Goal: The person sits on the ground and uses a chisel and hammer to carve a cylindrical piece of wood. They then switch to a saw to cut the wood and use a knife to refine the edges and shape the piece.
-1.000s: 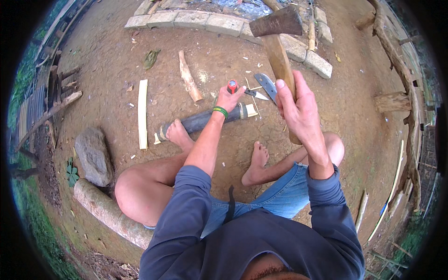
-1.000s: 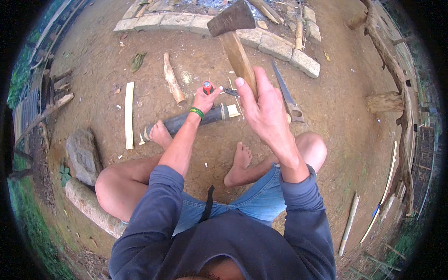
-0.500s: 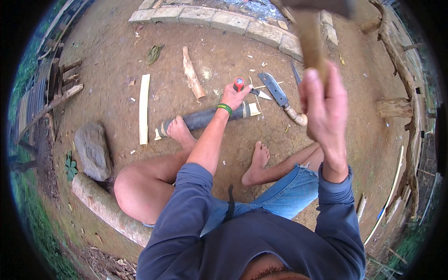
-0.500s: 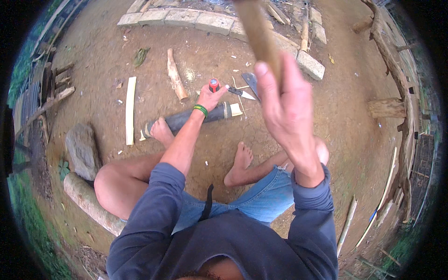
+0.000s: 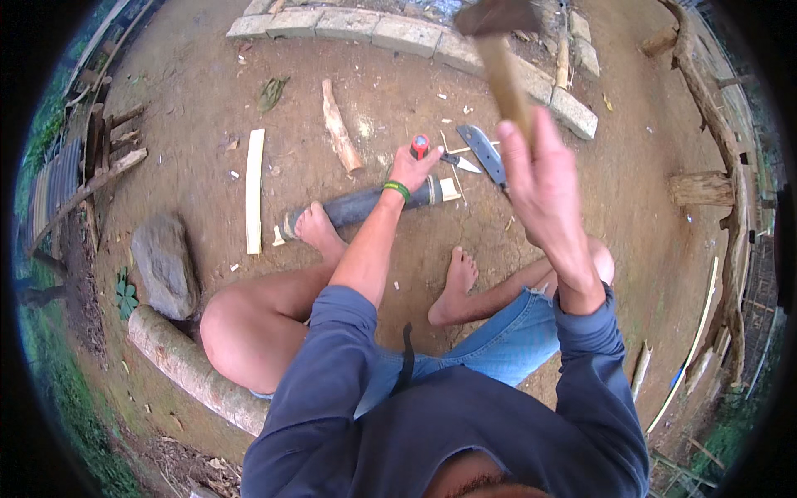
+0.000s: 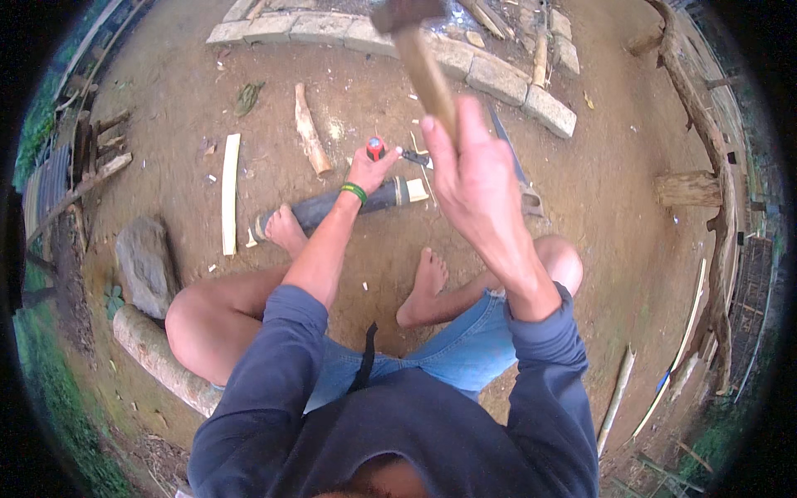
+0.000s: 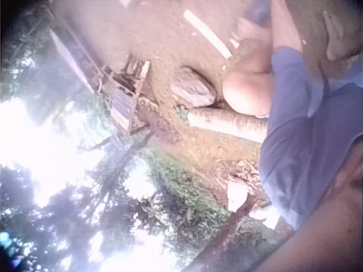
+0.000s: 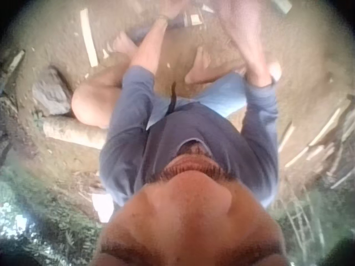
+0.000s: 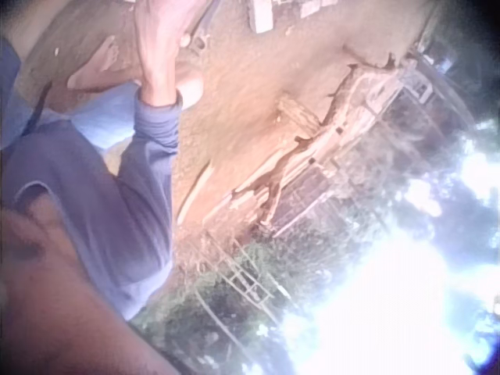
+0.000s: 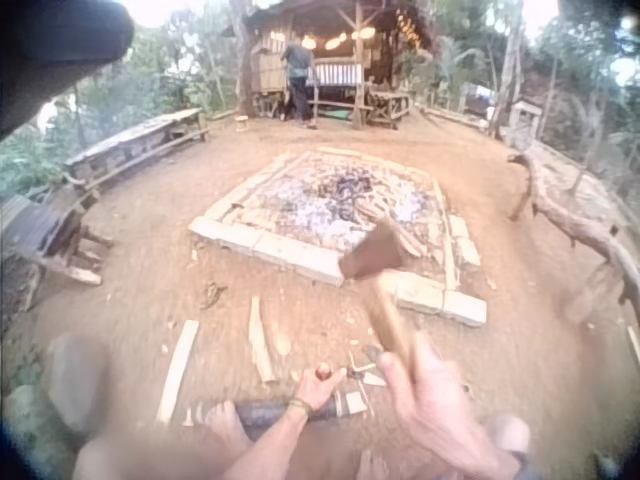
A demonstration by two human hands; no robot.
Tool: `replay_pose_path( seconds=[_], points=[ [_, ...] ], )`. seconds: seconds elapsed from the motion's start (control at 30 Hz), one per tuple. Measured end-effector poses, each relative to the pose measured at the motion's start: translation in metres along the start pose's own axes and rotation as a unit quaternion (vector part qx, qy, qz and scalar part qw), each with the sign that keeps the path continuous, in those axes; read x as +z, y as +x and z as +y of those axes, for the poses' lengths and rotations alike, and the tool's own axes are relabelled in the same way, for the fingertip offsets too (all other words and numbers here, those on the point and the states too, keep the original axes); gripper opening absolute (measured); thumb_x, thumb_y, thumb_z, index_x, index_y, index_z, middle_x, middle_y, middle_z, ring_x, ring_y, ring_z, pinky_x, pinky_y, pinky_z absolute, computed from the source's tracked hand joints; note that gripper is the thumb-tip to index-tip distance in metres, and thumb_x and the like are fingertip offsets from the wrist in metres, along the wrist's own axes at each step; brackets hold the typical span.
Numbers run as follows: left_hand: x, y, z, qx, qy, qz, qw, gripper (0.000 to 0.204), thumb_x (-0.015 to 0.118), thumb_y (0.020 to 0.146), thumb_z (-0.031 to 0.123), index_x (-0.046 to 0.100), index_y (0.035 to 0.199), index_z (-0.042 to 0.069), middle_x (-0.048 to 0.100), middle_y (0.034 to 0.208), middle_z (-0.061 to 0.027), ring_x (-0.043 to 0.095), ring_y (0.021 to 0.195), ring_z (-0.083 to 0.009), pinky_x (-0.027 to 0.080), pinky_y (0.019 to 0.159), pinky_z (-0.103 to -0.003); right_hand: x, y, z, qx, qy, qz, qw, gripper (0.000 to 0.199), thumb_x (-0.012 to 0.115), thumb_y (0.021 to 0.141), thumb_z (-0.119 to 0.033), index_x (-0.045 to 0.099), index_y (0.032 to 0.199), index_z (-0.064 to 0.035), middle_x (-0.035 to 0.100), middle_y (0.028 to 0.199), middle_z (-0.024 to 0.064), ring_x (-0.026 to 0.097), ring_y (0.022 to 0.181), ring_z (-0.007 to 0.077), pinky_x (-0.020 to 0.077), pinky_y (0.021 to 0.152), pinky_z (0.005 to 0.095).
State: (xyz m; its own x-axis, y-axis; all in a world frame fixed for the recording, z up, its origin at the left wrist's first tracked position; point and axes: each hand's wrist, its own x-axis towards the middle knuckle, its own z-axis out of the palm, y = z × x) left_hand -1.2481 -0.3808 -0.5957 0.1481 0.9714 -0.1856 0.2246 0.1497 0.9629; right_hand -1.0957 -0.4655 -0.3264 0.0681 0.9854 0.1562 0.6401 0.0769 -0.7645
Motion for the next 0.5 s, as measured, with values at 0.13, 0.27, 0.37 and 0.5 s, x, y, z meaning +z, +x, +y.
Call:
replay_pose_path(
  seconds=[0.13,0.27,0.37,0.5],
  points=[
    [0.0,0.001,-0.005,0.017,-0.026,0.01,0.999,0.032,0.078,0.085,0.03,0.058,0.074,0.007,0.051,0.065,0.0057,0.043,0.062,-0.0065,0.04,0.057,-0.028,0.01,-0.006,-0.013,-0.118,0.078,0.155,0.978,0.023,0.055,0.1,-0.021,0.051,0.113,-0.0023,0.057,0.063,0.0186,0.062,0.057,0.0273,0.0458,0.049,0.0415],
    [0.012,0.003,-0.002,0.014,-0.026,0.002,1.0,0.032,0.077,0.085,0.03,0.058,0.074,0.006,0.051,0.065,0.0051,0.043,0.062,-0.0071,0.041,0.057,-0.029,0.053,-0.033,0.076,-0.005,-0.109,-0.078,0.991,0.026,0.055,0.098,-0.021,0.05,0.114,-0.0006,0.061,0.066,0.0269,0.065,0.065,0.0442,0.049,0.053,0.0525],
    [0.01,0.015,0.006,0.036,-0.005,0.009,0.999,0.032,0.077,0.085,0.029,0.059,0.076,0.005,0.052,0.066,0.0043,0.044,0.062,-0.0077,0.042,0.057,-0.03,0.044,-0.02,0.077,0.0,-0.093,-0.082,0.992,0.027,0.056,0.099,-0.021,0.049,0.114,0.0002,0.06,0.064,0.026,0.064,0.062,0.0449,0.0474,0.051,0.0522],
    [0.001,-0.006,-0.003,0.001,-0.01,0.003,1.0,0.031,0.077,0.085,0.029,0.06,0.076,0.005,0.055,0.066,0.0043,0.046,0.063,-0.0072,0.042,0.058,-0.03,0.01,-0.007,-0.005,-0.017,0.026,0.023,0.999,0.027,0.057,0.099,-0.02,0.05,0.117,-0.0011,0.061,0.065,0.023,0.067,0.06,0.039,0.047,0.051,0.0444]
  ],
)
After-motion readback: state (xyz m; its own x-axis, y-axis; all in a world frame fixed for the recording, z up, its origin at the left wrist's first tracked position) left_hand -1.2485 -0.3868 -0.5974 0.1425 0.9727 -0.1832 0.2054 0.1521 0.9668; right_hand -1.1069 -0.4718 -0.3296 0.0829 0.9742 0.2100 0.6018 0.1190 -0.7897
